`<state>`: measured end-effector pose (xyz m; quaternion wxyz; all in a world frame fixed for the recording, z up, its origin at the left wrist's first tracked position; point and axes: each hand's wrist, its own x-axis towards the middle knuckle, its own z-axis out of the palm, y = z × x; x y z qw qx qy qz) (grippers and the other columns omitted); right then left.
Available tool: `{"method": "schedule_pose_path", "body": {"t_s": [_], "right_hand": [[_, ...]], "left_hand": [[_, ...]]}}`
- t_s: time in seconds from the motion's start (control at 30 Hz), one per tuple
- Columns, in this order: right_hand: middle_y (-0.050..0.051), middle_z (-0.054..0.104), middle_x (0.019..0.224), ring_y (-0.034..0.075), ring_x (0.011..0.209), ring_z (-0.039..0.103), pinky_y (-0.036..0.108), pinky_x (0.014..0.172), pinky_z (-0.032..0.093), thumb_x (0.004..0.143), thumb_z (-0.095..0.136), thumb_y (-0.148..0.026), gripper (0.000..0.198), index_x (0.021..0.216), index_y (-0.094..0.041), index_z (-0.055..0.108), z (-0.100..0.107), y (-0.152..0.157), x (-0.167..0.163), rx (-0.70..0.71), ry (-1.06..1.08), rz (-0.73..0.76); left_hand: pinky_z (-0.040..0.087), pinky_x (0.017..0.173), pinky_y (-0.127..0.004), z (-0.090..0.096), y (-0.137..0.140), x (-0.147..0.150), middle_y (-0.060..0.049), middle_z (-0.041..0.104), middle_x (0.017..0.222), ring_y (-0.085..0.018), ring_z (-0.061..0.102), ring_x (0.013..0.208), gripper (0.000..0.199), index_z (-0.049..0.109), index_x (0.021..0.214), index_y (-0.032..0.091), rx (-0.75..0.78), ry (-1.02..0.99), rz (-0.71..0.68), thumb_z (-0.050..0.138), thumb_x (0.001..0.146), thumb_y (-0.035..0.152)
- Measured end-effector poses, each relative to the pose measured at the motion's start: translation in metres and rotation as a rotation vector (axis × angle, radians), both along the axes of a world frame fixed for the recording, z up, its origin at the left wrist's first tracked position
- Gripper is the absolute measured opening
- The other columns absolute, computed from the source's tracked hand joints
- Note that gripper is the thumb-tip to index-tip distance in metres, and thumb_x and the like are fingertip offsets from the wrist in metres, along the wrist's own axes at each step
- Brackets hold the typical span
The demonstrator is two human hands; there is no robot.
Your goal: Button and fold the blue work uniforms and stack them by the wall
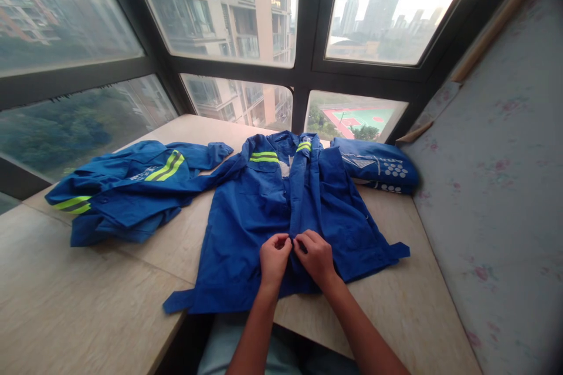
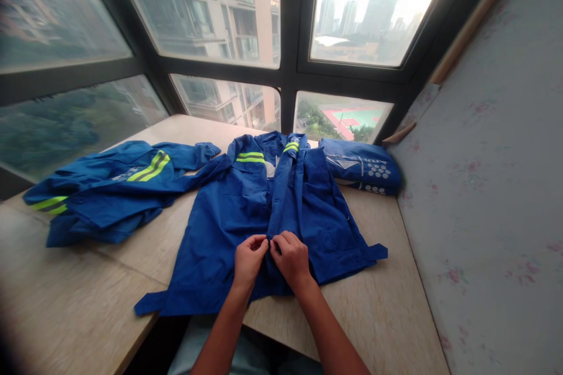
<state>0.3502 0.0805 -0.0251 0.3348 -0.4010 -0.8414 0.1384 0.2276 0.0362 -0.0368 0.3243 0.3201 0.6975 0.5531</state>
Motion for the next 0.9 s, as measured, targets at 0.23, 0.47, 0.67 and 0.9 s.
{"method": "schedule_pose_path", "body": {"t_s": [0.23, 0.47, 0.67, 0.9], "right_hand": [[0.003, 0.065, 0.073, 0.015, 0.067, 0.059, 0.025, 0.065, 0.040, 0.087, 0.054, -0.024, 0.018, 0.074, -0.020, 0.066, 0.000, 0.005, 0.002, -0.265, 0.099, -0.005], [0.003, 0.068, 0.069, 0.017, 0.066, 0.061, 0.025, 0.063, 0.042, 0.082, 0.056, -0.033, 0.022, 0.069, -0.019, 0.067, -0.002, 0.021, 0.001, -0.654, 0.280, 0.021], [0.003, 0.067, 0.067, 0.016, 0.063, 0.059, 0.025, 0.059, 0.042, 0.079, 0.058, -0.040, 0.026, 0.069, -0.017, 0.066, -0.007, 0.028, 0.002, -0.801, 0.366, 0.050], [0.001, 0.064, 0.063, 0.015, 0.060, 0.056, 0.025, 0.057, 0.040, 0.079, 0.057, -0.041, 0.026, 0.070, -0.018, 0.064, -0.007, 0.028, 0.002, -0.791, 0.344, 0.037]], "left_hand": [[0.054, 0.074, -0.030, -0.001, 0.000, -0.001, -0.008, 0.074, 0.082, -0.020, 0.070, 0.076, 0.022, 0.070, 0.086, 0.013, 0.034, -0.062, -0.020, 0.067, 0.073, 0.031], [0.054, 0.077, -0.030, 0.000, -0.002, -0.001, -0.009, 0.074, 0.086, -0.020, 0.070, 0.079, 0.024, 0.070, 0.090, 0.014, 0.052, -0.052, -0.055, 0.067, 0.075, 0.032], [0.055, 0.078, -0.031, 0.000, -0.003, 0.002, -0.008, 0.074, 0.088, -0.020, 0.070, 0.081, 0.024, 0.070, 0.092, 0.015, 0.056, -0.014, -0.073, 0.066, 0.077, 0.034], [0.054, 0.078, -0.030, 0.009, -0.005, 0.005, -0.008, 0.074, 0.091, -0.020, 0.070, 0.083, 0.022, 0.068, 0.095, 0.016, 0.023, 0.087, -0.110, 0.061, 0.079, 0.030]]}}
